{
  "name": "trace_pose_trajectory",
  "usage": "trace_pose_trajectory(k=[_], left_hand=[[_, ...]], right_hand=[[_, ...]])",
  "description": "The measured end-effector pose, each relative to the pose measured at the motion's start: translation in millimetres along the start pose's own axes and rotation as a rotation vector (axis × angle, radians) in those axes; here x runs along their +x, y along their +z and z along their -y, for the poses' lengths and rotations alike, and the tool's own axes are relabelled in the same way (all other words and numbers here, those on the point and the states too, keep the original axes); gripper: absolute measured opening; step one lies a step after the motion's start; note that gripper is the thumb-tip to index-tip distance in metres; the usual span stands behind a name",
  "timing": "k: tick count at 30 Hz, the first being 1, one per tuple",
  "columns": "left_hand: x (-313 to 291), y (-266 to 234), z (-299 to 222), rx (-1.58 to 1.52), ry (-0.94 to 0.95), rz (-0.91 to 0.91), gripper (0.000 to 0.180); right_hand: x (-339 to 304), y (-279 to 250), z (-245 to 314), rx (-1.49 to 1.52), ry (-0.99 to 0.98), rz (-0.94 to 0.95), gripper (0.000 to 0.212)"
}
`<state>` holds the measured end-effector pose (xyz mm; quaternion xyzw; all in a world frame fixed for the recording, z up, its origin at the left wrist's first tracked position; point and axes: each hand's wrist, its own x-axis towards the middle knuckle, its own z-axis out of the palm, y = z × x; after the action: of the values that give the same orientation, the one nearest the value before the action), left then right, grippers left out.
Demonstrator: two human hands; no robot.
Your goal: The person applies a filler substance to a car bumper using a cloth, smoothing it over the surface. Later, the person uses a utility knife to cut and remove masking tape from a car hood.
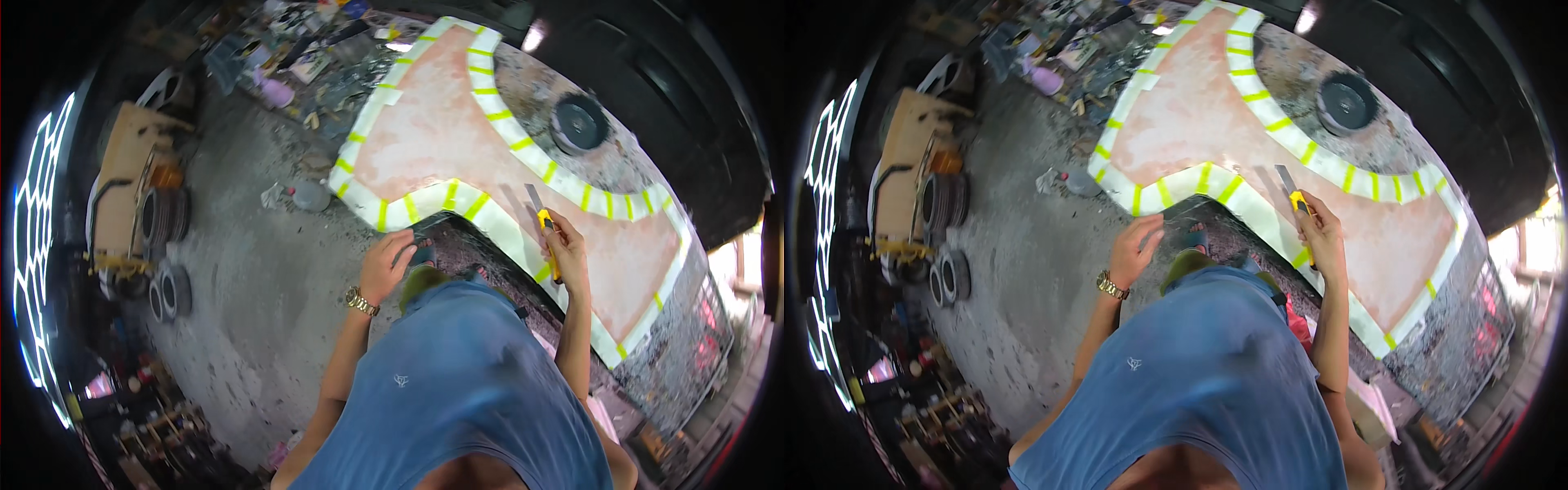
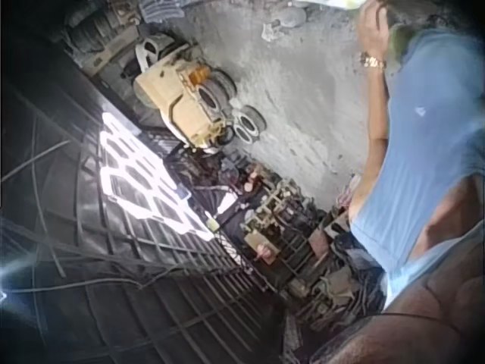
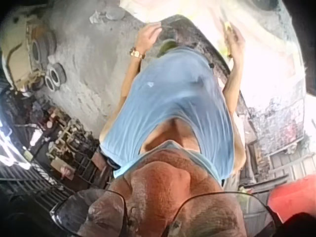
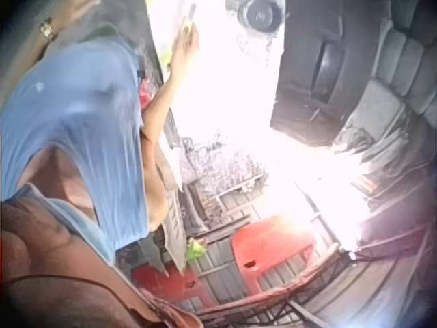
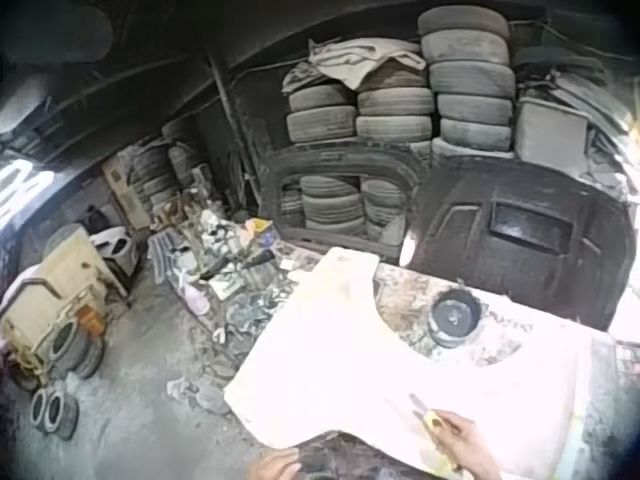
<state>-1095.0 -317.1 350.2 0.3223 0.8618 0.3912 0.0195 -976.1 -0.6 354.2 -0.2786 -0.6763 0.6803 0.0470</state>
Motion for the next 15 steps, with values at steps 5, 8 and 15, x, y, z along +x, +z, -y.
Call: trace_pose_trajectory(k=[5,8,15], left_hand=[[-80.5,-1.2,73.9,0.078,-0.290,0.015,0.027],[-131.4,5.0,126.5,0.133,-0.467,0.175,0.032],[-304.0,26.6,254.5,0.263,-1.149,0.508,0.033]], right_hand=[[17.5,36.3,19.7,-0.212,-0.060,0.146,0.031],[20.8,60.3,25.0,-0.327,-0.165,0.264,0.035],[7.3,106.2,36.3,-0.497,-0.279,0.585,0.045]])
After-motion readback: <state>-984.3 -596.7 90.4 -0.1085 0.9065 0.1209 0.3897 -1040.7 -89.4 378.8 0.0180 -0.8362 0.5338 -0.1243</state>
